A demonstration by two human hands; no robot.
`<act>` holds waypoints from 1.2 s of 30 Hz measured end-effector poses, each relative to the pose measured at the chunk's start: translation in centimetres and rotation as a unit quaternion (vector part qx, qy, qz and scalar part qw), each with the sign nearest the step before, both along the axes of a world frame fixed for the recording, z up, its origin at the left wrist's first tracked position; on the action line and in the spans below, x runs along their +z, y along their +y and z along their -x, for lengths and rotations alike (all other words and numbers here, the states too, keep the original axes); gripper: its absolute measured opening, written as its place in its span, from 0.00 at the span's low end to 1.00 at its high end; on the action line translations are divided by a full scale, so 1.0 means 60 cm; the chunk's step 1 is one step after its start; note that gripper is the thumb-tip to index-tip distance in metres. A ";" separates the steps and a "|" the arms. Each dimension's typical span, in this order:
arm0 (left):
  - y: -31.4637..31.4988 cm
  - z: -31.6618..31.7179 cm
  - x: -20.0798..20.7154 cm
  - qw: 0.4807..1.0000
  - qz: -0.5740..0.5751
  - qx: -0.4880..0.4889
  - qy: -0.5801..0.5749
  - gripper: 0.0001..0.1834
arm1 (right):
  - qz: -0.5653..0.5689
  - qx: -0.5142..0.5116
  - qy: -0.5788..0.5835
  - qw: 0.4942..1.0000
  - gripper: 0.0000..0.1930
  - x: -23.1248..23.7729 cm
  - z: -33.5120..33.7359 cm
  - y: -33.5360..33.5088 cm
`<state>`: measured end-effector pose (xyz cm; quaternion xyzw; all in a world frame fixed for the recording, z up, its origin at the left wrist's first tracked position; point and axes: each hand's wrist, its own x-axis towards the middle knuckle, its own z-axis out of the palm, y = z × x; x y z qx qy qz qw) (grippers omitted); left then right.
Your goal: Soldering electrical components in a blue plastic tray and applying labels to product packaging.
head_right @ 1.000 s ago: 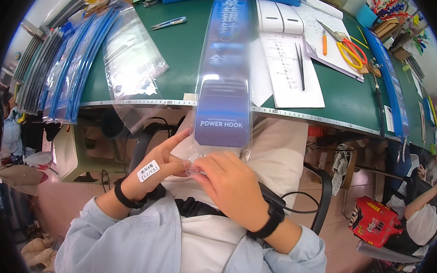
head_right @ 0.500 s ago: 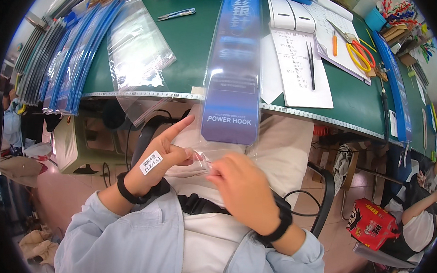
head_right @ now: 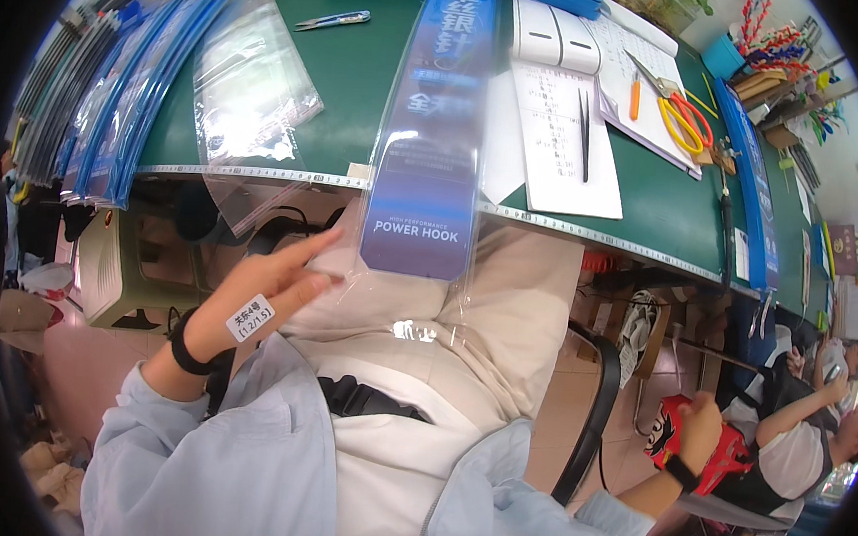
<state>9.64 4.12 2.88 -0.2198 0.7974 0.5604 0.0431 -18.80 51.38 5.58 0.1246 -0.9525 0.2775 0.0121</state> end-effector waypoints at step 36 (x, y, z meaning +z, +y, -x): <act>-0.028 0.068 -0.046 0.702 0.543 -0.221 0.404 0.16 | 0.060 0.586 0.241 0.772 0.08 -0.071 -0.129 -0.446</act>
